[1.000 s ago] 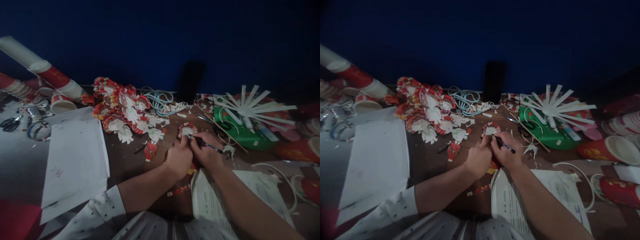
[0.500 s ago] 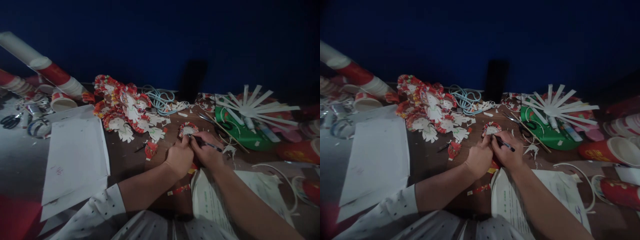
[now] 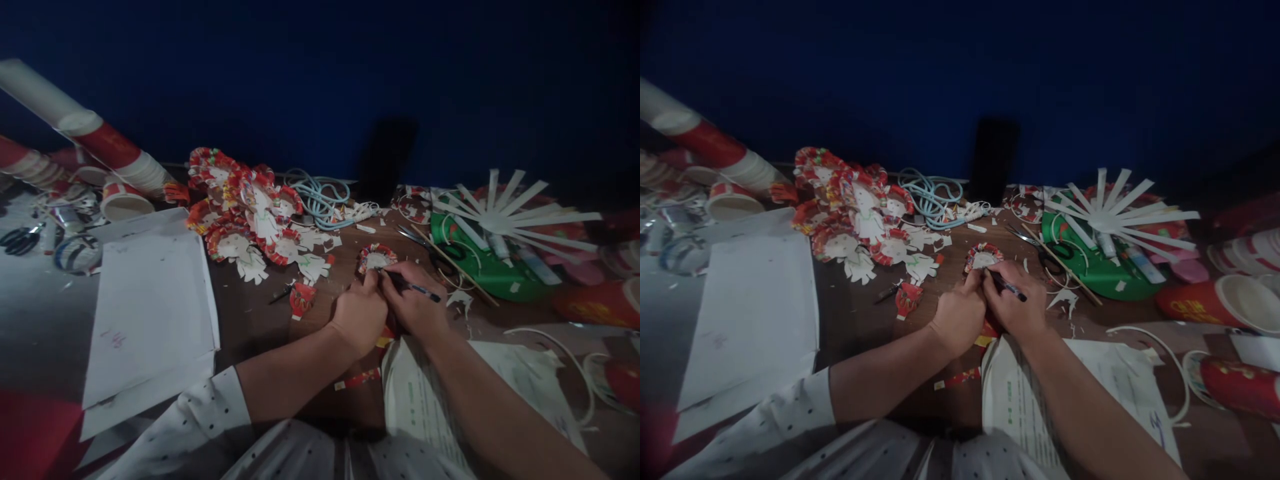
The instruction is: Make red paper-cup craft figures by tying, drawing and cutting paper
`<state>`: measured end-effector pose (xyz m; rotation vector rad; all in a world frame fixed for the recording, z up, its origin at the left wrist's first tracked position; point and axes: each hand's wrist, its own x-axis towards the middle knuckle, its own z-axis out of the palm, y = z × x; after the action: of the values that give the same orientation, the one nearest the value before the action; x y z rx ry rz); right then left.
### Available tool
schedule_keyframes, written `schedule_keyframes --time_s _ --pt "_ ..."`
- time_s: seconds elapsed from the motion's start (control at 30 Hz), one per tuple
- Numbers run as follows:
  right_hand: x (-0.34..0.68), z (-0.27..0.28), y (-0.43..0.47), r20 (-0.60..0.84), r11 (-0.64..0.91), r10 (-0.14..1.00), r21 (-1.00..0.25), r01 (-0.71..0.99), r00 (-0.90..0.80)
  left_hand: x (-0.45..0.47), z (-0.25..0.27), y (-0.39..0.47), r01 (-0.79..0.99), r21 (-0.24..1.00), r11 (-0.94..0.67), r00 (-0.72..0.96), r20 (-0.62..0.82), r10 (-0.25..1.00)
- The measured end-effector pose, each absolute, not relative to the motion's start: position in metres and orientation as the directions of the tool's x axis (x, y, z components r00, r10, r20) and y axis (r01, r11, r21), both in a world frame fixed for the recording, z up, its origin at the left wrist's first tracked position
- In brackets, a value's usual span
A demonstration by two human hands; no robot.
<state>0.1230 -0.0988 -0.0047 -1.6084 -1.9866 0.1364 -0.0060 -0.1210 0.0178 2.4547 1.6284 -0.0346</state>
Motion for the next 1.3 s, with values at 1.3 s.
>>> schedule_keyframes --time_s 1.3 --pt "0.1196 -0.0029 -0.1011 0.392 0.249 0.917 -0.416 0.875 -0.075 -0.0068 0.0179 -0.1214 0.912 0.178 -0.37 0.39 -0.097 0.915"
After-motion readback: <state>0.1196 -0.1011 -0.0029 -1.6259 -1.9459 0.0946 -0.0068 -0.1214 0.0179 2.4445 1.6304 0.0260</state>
